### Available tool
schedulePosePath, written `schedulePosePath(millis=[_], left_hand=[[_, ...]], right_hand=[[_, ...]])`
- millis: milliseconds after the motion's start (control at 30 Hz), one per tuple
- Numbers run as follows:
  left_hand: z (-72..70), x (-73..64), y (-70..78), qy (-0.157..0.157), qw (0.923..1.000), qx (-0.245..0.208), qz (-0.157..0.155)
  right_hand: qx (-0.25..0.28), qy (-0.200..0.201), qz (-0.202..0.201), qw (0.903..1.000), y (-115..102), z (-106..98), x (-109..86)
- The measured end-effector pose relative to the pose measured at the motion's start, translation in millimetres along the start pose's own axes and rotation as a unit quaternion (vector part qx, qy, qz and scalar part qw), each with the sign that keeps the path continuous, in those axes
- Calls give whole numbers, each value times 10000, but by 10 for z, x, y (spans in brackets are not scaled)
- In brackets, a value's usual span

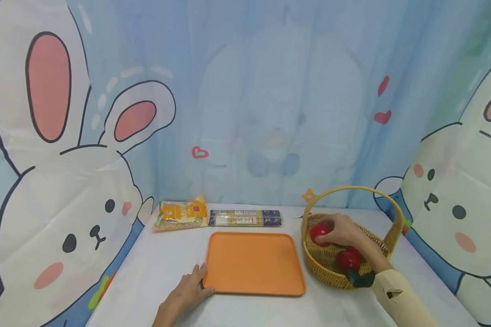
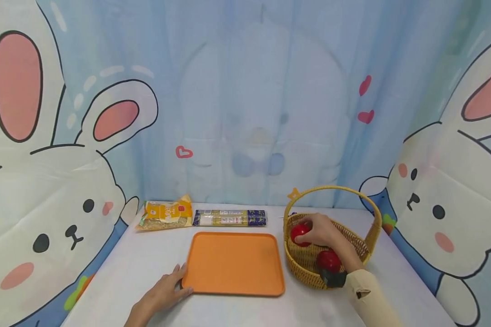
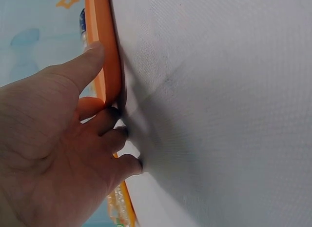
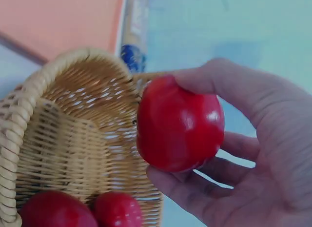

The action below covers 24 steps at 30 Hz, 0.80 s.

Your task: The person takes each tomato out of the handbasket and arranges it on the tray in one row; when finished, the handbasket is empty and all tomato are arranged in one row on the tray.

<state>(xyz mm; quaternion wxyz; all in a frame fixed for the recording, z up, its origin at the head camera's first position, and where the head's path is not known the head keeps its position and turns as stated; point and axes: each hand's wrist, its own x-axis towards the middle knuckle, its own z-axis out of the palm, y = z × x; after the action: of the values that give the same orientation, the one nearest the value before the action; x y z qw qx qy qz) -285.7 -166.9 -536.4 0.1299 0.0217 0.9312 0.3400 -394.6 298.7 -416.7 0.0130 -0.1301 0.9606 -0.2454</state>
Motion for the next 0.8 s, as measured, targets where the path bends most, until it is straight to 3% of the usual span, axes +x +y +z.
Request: schedulePosePath(millis=[167, 400, 633, 800], left_hand=[[-36, -15, 15, 40, 10000, 12, -12], [-40, -14, 53, 72, 9999, 22, 68], [-42, -6, 27, 82, 10000, 9, 32], [-37, -18, 23, 82, 9999, 44, 104]], right_hand=[[128, -142, -582, 9981, -154, -3, -154], [221, -761, -1039, 9914, -462, 150, -281], [577, -1240, -1429, 9802, -732, 534, -178], [855, -1255, -1491, 9771, -915, 811, -56]])
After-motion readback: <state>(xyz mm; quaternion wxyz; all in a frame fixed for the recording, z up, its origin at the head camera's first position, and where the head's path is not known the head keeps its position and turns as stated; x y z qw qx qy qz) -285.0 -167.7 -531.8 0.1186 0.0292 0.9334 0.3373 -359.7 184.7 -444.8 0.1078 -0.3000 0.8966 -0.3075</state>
